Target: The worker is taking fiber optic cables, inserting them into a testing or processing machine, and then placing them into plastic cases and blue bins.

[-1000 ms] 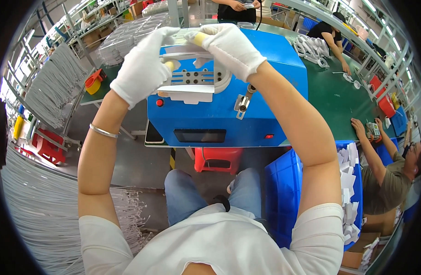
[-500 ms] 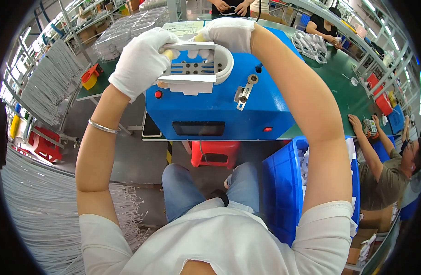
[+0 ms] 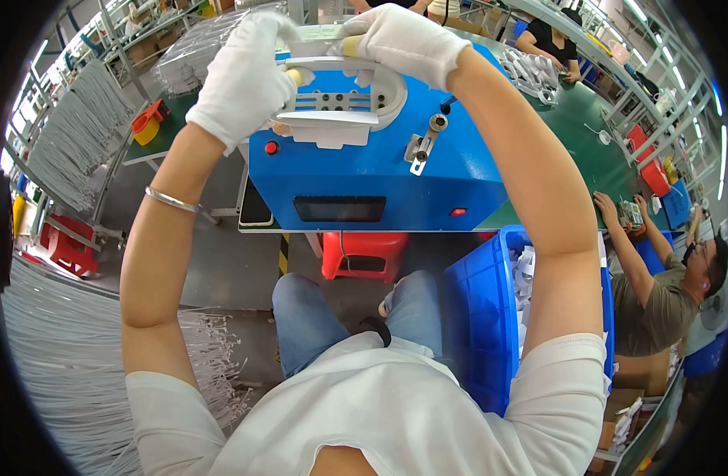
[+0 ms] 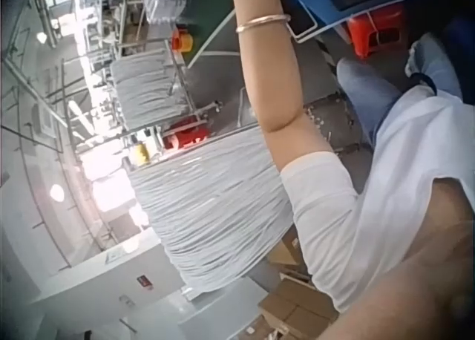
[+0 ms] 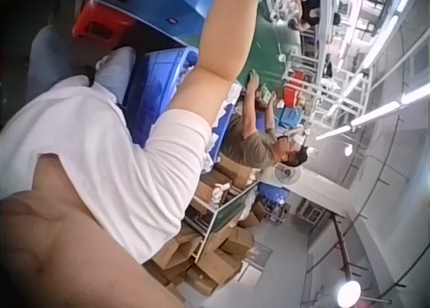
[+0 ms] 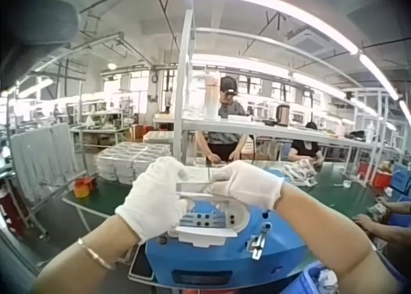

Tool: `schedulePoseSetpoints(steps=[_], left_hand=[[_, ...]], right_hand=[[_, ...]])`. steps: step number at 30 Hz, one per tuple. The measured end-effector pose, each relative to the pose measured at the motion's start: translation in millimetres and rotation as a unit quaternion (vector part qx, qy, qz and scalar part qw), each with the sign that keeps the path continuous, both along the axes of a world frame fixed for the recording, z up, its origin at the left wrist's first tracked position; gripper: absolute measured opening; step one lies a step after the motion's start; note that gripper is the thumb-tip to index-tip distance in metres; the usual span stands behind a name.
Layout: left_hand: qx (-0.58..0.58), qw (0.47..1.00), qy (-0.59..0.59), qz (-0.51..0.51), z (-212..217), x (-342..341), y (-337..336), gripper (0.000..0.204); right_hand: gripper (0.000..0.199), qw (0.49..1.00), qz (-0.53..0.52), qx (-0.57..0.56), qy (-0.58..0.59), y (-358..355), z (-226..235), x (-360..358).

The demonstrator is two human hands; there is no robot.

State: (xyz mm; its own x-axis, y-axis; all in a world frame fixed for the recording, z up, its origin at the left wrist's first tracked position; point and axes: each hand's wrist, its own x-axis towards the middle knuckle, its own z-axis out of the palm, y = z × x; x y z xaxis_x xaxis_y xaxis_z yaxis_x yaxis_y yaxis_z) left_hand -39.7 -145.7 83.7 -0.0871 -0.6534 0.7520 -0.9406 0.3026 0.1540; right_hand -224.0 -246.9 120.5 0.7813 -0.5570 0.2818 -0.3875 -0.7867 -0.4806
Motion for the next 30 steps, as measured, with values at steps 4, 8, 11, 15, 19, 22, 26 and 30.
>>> schedulePoseSetpoints(steps=[4,8,11,15,19,22,26,30], left_hand=[[0.145,0.989,0.038,0.004,15,-3,3,0.039],[0.133,0.981,0.091,-0.108,-1,10,-7,0.04],[0.084,0.983,0.099,-0.13,-6,9,-9,0.031],[0.29,0.951,0.1,-0.052,32,-2,4,0.064],[0.152,0.976,0.108,-0.11,4,5,2,0.025],[0.109,0.977,0.11,-0.15,0,8,-3,0.025],[0.129,0.978,0.088,-0.141,4,7,-2,0.029],[0.148,0.983,0.047,-0.097,3,5,-4,0.031]], right_hand=[[0.027,0.996,0.068,-0.047,-0.031,2,-9,-15],[0.022,0.994,0.007,-0.038,-0.106,27,-23,-6],[0.022,0.983,-0.023,-0.104,-0.149,32,-33,-1],[0.023,0.975,-0.012,-0.151,-0.162,34,-32,-4],[0.025,0.965,-0.013,-0.24,-0.105,46,-26,-3],[0.025,0.936,0.015,-0.326,-0.131,48,-29,-6],[0.022,0.953,0.024,-0.269,-0.136,46,-22,-9],[0.021,0.972,0.007,-0.205,-0.114,50,-18,-4]])
